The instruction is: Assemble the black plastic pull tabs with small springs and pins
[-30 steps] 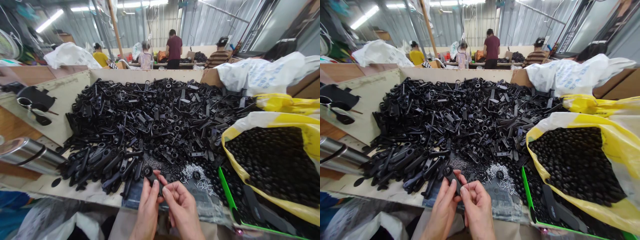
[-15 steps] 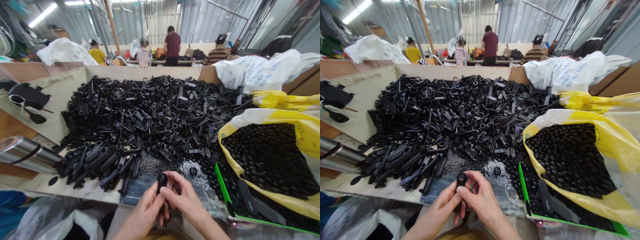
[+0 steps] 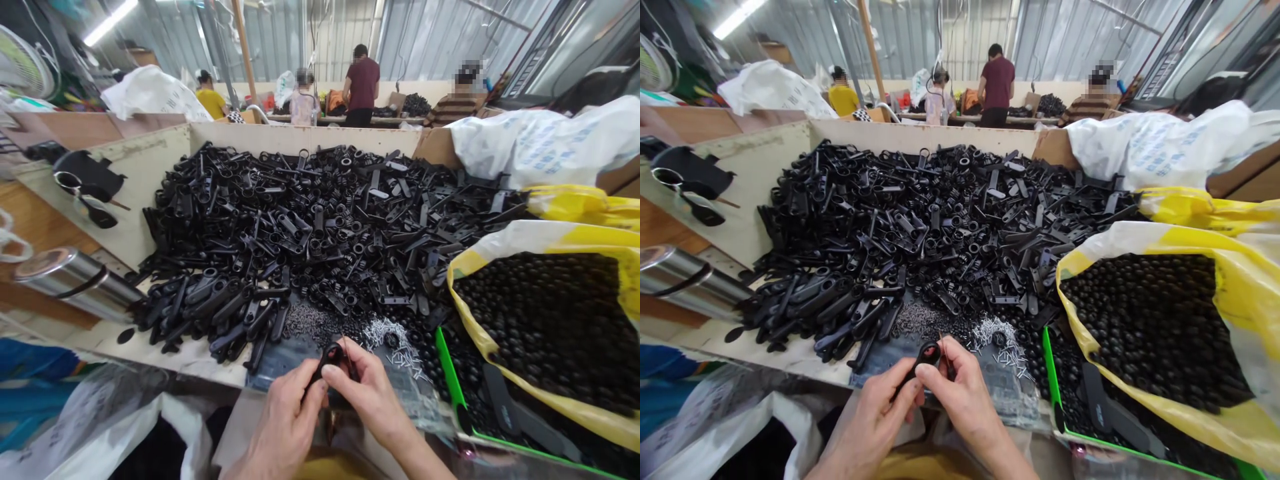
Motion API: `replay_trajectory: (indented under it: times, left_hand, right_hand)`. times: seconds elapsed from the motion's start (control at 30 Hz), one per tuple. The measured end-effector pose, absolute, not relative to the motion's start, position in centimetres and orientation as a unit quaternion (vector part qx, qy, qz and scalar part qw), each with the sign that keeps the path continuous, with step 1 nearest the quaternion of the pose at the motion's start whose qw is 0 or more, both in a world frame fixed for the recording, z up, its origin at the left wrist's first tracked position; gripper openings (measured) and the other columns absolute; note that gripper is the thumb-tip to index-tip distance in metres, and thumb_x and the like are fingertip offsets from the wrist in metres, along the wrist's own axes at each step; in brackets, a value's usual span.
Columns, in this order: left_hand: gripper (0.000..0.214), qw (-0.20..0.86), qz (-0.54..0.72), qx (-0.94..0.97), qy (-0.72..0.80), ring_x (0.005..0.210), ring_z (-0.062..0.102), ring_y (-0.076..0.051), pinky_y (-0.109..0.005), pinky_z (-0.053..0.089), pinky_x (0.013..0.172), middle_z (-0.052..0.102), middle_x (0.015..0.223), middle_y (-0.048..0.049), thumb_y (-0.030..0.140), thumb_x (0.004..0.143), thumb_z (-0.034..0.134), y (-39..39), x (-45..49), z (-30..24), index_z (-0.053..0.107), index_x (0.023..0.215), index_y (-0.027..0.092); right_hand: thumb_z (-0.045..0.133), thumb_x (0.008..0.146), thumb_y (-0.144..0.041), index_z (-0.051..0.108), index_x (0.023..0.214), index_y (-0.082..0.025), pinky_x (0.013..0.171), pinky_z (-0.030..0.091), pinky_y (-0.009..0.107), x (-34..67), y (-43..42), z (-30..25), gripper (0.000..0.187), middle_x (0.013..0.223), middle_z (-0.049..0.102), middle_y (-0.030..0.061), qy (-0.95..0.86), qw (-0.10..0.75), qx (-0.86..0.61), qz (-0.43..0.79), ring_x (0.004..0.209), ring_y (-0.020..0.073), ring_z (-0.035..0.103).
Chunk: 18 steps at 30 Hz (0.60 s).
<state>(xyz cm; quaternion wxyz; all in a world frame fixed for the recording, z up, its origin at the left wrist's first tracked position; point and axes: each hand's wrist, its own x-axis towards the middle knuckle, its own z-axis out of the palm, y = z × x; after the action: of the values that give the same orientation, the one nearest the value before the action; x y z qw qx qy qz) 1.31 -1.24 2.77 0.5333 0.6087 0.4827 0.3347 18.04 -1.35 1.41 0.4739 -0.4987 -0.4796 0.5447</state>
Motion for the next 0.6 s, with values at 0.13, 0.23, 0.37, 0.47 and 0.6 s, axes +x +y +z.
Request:
replay_trajectory:
  times: [0.13,0.23,0.37,0.47,0.6]
  left_hand:
    - [0.025,0.49,0.324,0.643,0.491,0.066,0.064,-0.024,-0.031,0.045,0.066,0.073,0.075,-0.0066,0.041,0.099,0.06,-1.0,1.4,2.9,0.079,0.096,0.026]
    - [0.022,0.468,0.348,0.666,0.465,0.095,0.069,-0.03,-0.033,0.049,0.086,0.079,0.103,-0.0117,0.036,0.098,0.062,-0.7,1.0,3.2,0.082,0.106,0.027]
    - [0.022,0.509,0.333,0.66,0.442,0.084,0.067,-0.027,-0.031,0.049,0.081,0.078,0.093,-0.0098,0.035,0.099,0.063,-0.8,0.0,2.9,0.083,0.101,0.027]
    - [0.023,0.56,0.323,0.618,0.446,0.069,0.062,-0.024,-0.03,0.049,0.07,0.074,0.078,-0.0065,0.04,0.097,0.065,-1.5,-0.3,1.8,0.083,0.107,0.028]
    - [0.042,0.589,0.386,0.514,0.49,0.082,0.067,-0.027,-0.03,0.053,0.075,0.08,0.106,-0.0101,0.044,0.09,0.075,-2.7,-0.1,0.2,0.077,0.129,0.03]
  right_hand:
    - [0.072,0.087,-0.04,0.056,0.073,-0.021,0.058,0.033,0.025,17.8,-1.4,1.7,0.029,0.071,0.043,-0.0053,-0.494,0.486,-0.507,0.513,0.065,0.0138,0.038]
    - [0.072,0.085,-0.032,0.059,0.075,-0.021,0.059,0.034,0.025,17.7,-1.8,1.8,0.02,0.076,0.047,-0.0035,-0.51,0.506,-0.511,0.471,0.067,0.0141,0.041]
    - [0.073,0.083,-0.028,0.064,0.081,-0.021,0.061,0.039,0.024,17.6,-2.1,2.2,0.012,0.087,0.054,-0.0004,-0.503,0.507,-0.492,0.499,0.073,0.0152,0.048]
    - [0.072,0.083,-0.03,0.069,0.092,-0.02,0.06,0.043,0.024,17.5,-2.1,2.7,0.013,0.084,0.059,-0.0004,-0.477,0.461,-0.469,0.582,0.07,0.015,0.054]
    - [0.075,0.082,-0.035,0.071,0.102,-0.018,0.051,0.041,0.02,17.3,-1.9,2.9,0.027,0.068,0.061,-0.0039,-0.423,0.433,-0.452,0.655,0.053,0.01,0.049]
